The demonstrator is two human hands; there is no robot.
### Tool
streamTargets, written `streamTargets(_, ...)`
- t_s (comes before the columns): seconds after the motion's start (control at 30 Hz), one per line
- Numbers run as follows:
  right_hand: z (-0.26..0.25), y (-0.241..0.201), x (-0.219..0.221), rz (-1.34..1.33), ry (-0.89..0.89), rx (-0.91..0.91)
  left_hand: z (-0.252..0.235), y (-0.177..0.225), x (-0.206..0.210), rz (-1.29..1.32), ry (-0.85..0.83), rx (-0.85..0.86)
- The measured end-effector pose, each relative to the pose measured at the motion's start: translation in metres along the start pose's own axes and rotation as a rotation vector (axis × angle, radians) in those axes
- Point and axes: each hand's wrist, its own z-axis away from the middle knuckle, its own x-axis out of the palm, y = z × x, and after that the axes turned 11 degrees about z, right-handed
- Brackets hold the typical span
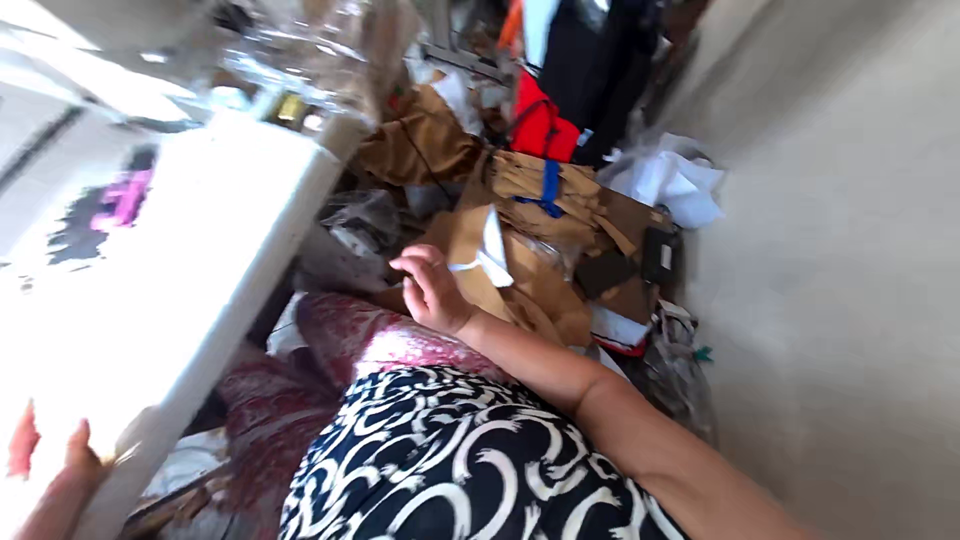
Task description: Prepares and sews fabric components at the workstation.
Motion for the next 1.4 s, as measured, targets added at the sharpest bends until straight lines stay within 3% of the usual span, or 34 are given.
streamTargets(0.13, -0.002, -0.022, 0.035, -0.094, -0.028, -0.163, 0.022, 0.065, 0.026, -0.059, 0.053, -0.048)
streamTargets(0.4, -0.023, -0.064, 0.079, -0.229, -0.113, -0.326, 0.015, 0.054, 0.015, -0.23, 0.021, 0.157)
streamTargets(0.53, -0.045, -0.097, 0.1, -0.309, -0.176, -0.426, 0.031, 0.06, 0.01, -0.418, 0.13, 0.339)
streamTargets(0.67, -0.06, -0.125, 0.113, -0.35, -0.296, -0.5, 0.059, 0.071, 0.007, -0.421, 0.212, 0.523)
streamTargets(0.8, -0.071, -0.139, 0.12, -0.361, -0.397, -0.52, 0.079, 0.064, 0.01, -0.374, 0.19, 0.541)
streamTargets(0.93, -0.084, -0.146, 0.123, -0.322, -0.493, -0.552, 0.081, 0.059, 0.006, -0.34, 0.269, 0.576)
streamTargets(1.17, -0.166, -0.146, 0.179, -0.143, -0.708, -0.477, 0.052, 0.054, -0.019, -0.464, 0.247, 0.404)
streamTargets(1.3, -0.216, -0.155, 0.224, -0.03, -0.983, -0.399, 0.051, 0.057, -0.008, -0.513, 0.117, 0.109)
streamTargets(1.4, -0.226, -0.151, 0.26, -0.088, -1.002, -0.39, 0.05, 0.06, -0.002, -0.48, 0.055, -0.008)
